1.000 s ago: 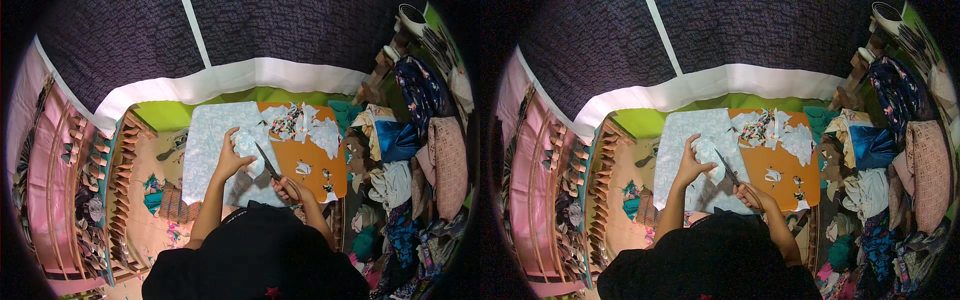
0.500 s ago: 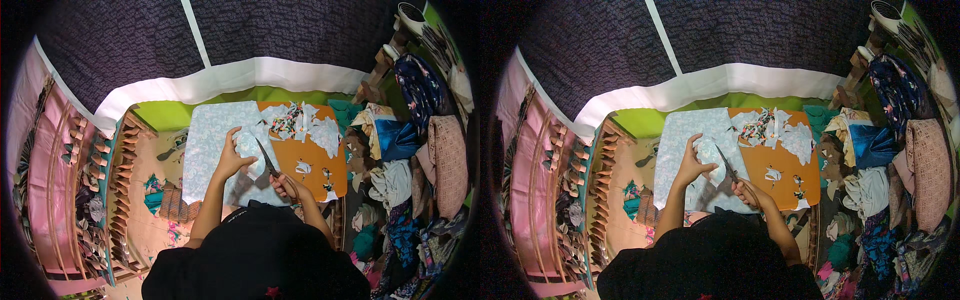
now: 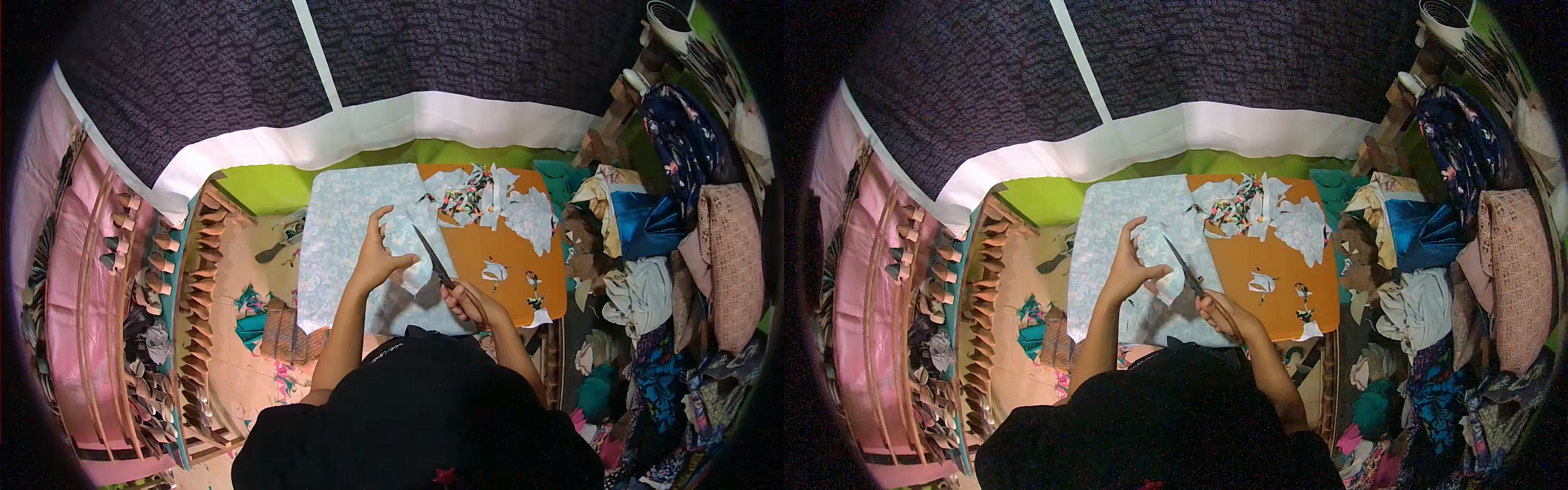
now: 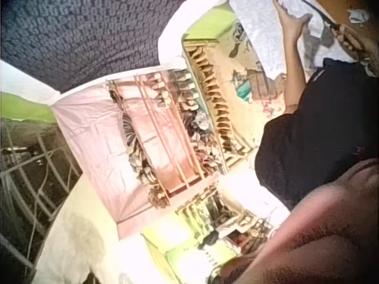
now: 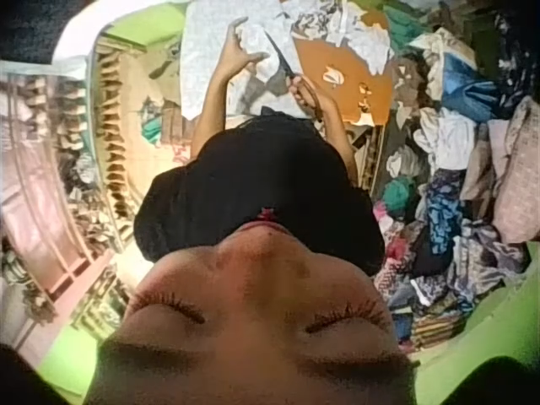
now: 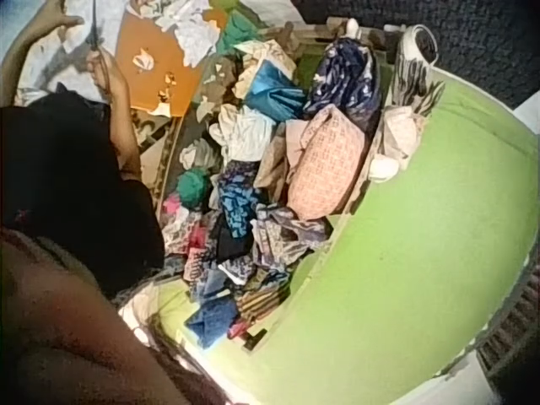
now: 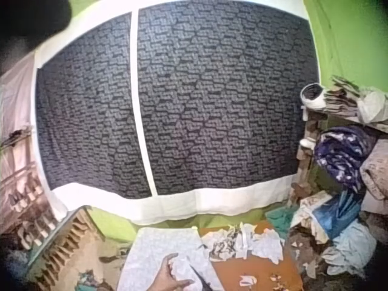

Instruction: Cutting fabric into specific shapes using scissors on a table.

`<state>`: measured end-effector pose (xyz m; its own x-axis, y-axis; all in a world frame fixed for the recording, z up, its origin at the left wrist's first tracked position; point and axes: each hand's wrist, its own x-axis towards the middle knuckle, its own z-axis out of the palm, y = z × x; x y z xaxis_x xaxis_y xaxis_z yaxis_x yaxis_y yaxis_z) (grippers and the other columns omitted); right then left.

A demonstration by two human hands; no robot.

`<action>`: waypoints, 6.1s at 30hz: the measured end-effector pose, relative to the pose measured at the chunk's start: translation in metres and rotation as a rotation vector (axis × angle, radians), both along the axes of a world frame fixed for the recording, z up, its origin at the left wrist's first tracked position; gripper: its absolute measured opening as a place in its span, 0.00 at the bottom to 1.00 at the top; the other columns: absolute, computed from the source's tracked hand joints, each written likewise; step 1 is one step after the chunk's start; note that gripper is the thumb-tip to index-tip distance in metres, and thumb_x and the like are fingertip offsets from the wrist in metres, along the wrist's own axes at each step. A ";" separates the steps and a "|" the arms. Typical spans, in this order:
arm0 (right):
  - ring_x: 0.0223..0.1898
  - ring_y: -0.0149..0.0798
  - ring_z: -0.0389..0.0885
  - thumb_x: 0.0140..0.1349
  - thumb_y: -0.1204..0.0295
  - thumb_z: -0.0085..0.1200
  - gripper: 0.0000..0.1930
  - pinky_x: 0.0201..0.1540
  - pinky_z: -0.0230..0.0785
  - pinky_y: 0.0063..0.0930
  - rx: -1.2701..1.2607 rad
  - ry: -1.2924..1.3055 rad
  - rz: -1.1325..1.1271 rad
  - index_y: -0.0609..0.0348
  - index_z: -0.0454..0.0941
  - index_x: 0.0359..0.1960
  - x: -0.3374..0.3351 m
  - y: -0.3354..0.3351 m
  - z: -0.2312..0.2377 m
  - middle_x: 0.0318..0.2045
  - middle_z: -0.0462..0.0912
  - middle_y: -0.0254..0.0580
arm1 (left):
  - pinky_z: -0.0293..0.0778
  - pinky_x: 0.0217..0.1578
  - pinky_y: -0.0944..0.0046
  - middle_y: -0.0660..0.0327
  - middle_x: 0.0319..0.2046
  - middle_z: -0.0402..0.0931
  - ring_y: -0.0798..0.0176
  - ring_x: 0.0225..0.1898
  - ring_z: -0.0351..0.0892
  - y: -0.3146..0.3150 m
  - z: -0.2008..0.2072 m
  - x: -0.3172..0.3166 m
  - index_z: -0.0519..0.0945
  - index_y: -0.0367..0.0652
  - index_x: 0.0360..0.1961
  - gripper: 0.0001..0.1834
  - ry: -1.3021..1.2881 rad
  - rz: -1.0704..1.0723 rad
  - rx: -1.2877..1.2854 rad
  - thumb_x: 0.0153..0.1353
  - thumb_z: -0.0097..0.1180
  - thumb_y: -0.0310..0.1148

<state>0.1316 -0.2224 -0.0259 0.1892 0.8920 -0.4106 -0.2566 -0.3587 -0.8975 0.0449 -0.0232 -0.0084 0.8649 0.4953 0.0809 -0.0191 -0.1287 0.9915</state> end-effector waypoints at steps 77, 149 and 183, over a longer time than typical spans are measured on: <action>0.16 0.20 0.56 0.45 0.34 0.36 0.33 0.16 0.50 0.11 -0.020 0.013 0.025 0.56 0.62 0.30 0.011 -0.011 -0.015 0.18 0.59 0.26 | 0.71 0.29 0.69 0.51 0.42 0.67 0.64 0.36 0.71 -0.010 0.014 -0.001 0.54 0.47 0.53 0.47 0.115 -0.097 0.068 0.29 0.64 0.20; 0.18 0.21 0.51 0.39 0.32 0.39 0.37 0.19 0.49 0.13 0.170 0.413 0.042 0.57 0.60 0.32 -0.008 0.015 -0.018 0.19 0.53 0.25 | 0.64 0.45 0.64 0.58 0.36 0.73 0.64 0.42 0.71 -0.009 -0.027 0.010 0.69 0.35 0.40 0.18 0.021 -0.227 -0.628 0.49 0.55 0.31; 0.18 0.18 0.52 0.48 0.55 0.46 0.19 0.18 0.48 0.10 -0.011 0.247 0.032 0.56 0.62 0.32 0.005 0.008 -0.011 0.19 0.55 0.23 | 0.70 0.36 0.68 0.61 0.31 0.74 0.69 0.32 0.72 0.001 0.006 -0.005 0.69 0.35 0.38 0.23 0.174 -0.140 -0.352 0.37 0.62 0.22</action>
<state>0.1366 -0.2144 -0.0366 0.0540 0.8913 -0.4502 -0.4558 -0.3792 -0.8053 0.0395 -0.0227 -0.0020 0.9117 0.3431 -0.2261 0.1598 0.2110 0.9644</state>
